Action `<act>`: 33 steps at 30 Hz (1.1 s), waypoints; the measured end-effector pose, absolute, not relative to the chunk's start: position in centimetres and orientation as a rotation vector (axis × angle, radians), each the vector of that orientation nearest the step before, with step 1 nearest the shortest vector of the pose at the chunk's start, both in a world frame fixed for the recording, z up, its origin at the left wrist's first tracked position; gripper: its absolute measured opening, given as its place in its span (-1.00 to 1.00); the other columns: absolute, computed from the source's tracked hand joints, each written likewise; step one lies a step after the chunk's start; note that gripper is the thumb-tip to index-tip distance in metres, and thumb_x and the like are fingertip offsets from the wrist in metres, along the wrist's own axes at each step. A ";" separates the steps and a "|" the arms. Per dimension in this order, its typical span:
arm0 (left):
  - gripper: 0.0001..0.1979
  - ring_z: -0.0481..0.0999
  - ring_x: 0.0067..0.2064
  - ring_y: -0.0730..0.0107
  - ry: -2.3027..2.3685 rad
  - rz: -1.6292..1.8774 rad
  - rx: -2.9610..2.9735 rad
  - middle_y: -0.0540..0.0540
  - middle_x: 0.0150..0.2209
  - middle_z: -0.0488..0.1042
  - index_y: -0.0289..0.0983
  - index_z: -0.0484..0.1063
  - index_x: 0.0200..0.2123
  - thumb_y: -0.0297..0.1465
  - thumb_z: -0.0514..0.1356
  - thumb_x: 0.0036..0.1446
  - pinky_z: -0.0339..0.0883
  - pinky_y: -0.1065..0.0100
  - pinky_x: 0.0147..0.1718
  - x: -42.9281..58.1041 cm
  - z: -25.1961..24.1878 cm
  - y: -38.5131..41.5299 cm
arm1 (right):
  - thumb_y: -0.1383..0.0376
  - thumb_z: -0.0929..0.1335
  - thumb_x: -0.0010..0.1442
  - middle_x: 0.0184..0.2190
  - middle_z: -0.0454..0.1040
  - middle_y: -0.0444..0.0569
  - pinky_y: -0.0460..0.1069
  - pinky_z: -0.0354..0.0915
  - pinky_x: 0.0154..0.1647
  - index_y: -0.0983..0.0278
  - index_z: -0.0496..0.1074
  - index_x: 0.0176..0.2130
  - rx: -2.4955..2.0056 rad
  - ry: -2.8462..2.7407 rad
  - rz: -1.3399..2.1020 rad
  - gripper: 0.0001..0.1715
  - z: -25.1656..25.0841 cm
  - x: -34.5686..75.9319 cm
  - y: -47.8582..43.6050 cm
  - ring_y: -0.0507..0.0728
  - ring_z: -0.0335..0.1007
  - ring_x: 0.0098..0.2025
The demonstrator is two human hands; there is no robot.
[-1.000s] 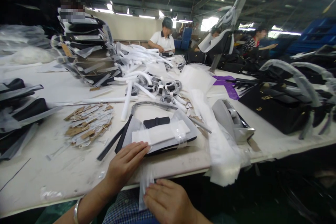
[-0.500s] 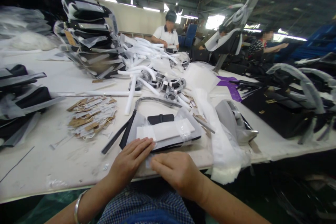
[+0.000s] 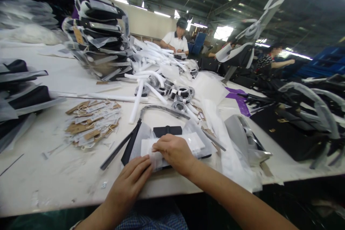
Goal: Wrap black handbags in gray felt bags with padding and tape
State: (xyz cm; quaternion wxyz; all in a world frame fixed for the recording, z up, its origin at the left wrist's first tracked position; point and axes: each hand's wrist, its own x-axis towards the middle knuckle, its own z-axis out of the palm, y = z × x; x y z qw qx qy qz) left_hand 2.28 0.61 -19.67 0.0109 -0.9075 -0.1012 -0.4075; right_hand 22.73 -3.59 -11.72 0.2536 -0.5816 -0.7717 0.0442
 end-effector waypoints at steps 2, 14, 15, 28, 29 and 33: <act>-0.66 0.45 0.11 0.21 -0.322 -1.285 -2.846 -0.17 -0.02 0.55 -0.37 0.47 0.01 -0.55 -0.08 0.39 0.45 0.17 0.06 2.1 -19.5 0.7 | 0.42 0.40 0.27 -0.37 0.58 -0.10 -0.04 0.33 -0.22 0.23 0.59 -0.29 -1.600 -2.102 0.144 -0.85 -12.4 22.9 -2.9 0.09 0.41 -0.28; -0.52 0.42 0.13 0.21 -0.456 -1.162 -3.013 -0.22 0.04 0.50 -0.35 0.33 0.20 -0.60 -0.02 0.24 0.37 0.17 0.09 2.2 -19.6 0.0 | 0.29 0.56 0.07 -0.45 0.45 -0.18 -0.09 0.16 -0.33 0.26 0.50 -0.42 -1.804 -1.953 0.527 -0.80 -13.3 23.7 -0.3 0.04 0.35 -0.34; -0.52 0.43 0.12 0.19 -0.458 -1.136 -3.009 -0.24 0.04 0.49 -0.36 0.35 0.19 -0.60 -0.01 0.23 0.39 0.16 0.07 2.3 -19.5 -0.1 | 0.28 0.57 0.05 -0.45 0.44 -0.20 -0.10 0.15 -0.36 0.26 0.48 -0.41 -1.813 -1.930 0.565 -0.78 -13.3 23.8 0.0 0.02 0.34 -0.37; -0.49 0.37 0.22 0.20 -0.392 -0.865 -2.730 -0.18 0.22 0.39 -0.35 0.38 0.17 -0.58 -0.04 0.17 0.26 0.20 0.14 2.4 -19.0 0.0 | 0.40 0.48 0.16 -0.38 0.47 -0.17 -0.10 0.19 -0.30 0.26 0.45 -0.30 -1.789 -1.760 0.406 -0.87 -12.9 24.0 -1.2 0.01 0.33 -0.35; -0.50 0.39 0.21 0.20 -0.357 -0.873 -2.718 -0.19 0.22 0.38 -0.36 0.37 0.17 -0.56 -0.03 0.18 0.24 0.21 0.15 2.3 -19.2 0.3 | 0.38 0.45 0.21 -0.34 0.49 -0.17 -0.10 0.22 -0.28 0.25 0.46 -0.27 -1.764 -1.727 0.375 -0.92 -12.4 24.3 -2.2 0.01 0.35 -0.34; -0.52 0.42 0.18 0.20 -0.180 -0.942 -2.723 -0.22 0.22 0.38 -0.38 0.35 0.19 -0.41 0.01 0.22 0.04 0.25 0.28 2.3 -20.7 2.1 | 0.28 0.35 0.31 -0.23 0.56 -0.12 -0.09 0.32 -0.16 0.22 0.50 -0.17 -1.800 -1.431 0.155 -0.89 -10.1 29.0 -8.8 0.04 0.46 -0.26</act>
